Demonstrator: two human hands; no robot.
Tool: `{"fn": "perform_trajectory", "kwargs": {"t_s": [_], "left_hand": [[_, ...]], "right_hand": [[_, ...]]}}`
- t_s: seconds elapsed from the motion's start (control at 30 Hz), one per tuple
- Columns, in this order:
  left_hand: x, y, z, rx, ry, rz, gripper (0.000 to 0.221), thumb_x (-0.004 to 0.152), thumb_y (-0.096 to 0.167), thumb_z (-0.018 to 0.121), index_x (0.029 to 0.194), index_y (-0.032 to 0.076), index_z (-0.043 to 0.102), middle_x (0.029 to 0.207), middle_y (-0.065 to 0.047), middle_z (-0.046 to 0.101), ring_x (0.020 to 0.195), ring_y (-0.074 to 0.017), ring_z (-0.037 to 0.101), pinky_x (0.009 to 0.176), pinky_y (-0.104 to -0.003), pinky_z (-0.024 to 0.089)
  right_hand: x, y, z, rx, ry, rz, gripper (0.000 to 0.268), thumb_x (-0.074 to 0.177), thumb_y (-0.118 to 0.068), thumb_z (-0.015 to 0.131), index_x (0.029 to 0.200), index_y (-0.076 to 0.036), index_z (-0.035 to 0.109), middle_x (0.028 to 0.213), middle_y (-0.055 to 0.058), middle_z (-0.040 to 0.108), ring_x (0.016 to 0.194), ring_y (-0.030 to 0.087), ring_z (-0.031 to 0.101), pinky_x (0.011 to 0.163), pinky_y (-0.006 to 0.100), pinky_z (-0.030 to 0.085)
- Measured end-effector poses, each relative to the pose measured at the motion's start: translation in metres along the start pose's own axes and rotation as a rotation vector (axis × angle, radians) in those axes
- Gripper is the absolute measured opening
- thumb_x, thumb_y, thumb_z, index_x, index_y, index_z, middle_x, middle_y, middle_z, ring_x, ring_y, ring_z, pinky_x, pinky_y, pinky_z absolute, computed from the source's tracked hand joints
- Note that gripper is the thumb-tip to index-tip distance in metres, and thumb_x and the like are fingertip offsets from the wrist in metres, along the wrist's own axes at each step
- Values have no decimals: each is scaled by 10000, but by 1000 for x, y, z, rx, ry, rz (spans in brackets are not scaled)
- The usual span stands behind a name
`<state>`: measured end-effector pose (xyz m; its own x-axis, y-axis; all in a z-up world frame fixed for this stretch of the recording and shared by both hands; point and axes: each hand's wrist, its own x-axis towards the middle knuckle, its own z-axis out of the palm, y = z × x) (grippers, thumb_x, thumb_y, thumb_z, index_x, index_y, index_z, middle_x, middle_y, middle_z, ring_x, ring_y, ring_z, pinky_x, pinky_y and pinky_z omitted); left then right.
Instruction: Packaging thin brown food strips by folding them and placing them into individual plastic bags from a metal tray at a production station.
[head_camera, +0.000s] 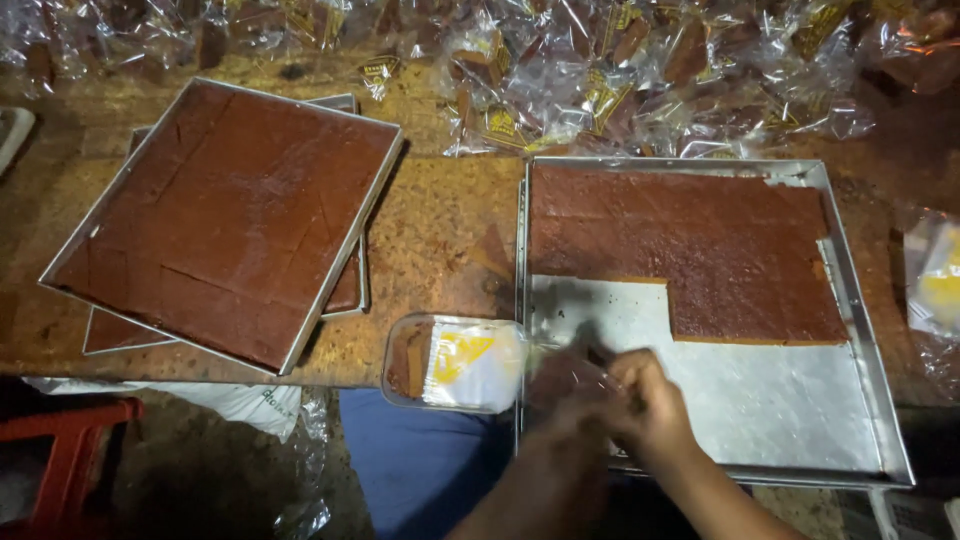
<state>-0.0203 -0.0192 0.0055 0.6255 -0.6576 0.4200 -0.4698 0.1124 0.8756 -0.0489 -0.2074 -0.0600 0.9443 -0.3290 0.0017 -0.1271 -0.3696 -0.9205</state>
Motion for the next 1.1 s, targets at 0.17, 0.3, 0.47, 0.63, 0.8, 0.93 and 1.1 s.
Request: {"fn": "perform_trajectory", "kwargs": {"t_s": [0.17,0.3,0.47,0.63,0.8,0.93,1.1], "left_hand": [[-5,-185,12,368,-412,-51,545,819,-41,603,1356,47,600,1356,-207,635,1256,-350,607,1102,-422,463],[-17,-70,-71,502,99,-482,277,937,73,636,1198,30,555,1116,-214,664,1079,-373,642,951,-427,490],[-8,-30,-77,545,49,-409,136,855,-2,614,954,80,569,778,-124,583,772,-308,574,690,-413,460],[-18,-48,-84,477,185,-471,136,946,151,630,978,115,757,904,-46,775,864,-260,711,728,-390,542],[-11,-52,-76,318,239,-446,397,848,-18,587,1203,77,736,1142,-102,696,1003,-251,693,802,-308,551],[14,-14,-71,240,157,-327,636,741,-113,567,1360,26,618,1423,-161,622,1337,-316,594,1177,-390,413],[18,12,-52,396,4,-26,668,765,-60,528,1422,56,553,1480,-153,583,1323,-324,622,1110,-420,514]], "right_hand": [[33,-51,-32,357,-214,348,335,803,15,549,1052,-38,767,1169,114,772,761,159,568,644,247,326],[33,-106,-65,-167,65,-455,761,971,68,538,1631,-75,187,1572,260,462,1393,353,552,1150,419,449],[49,-92,-20,-662,-335,110,413,861,-290,728,1239,-139,662,1035,85,759,773,208,698,660,341,568],[44,-45,-4,-872,-602,297,479,740,-357,765,1169,-226,595,1111,67,679,980,308,688,764,424,528],[18,-51,-21,-163,-78,-427,333,788,-78,800,1114,-139,766,1141,63,797,1007,156,775,896,273,583],[10,-61,1,-167,-147,-742,292,887,-5,694,1164,-95,724,1197,141,747,1066,258,783,968,307,609],[18,-22,-3,-88,-256,-456,426,785,-74,770,1198,-14,689,1287,145,707,1184,236,696,1040,306,514]]}}
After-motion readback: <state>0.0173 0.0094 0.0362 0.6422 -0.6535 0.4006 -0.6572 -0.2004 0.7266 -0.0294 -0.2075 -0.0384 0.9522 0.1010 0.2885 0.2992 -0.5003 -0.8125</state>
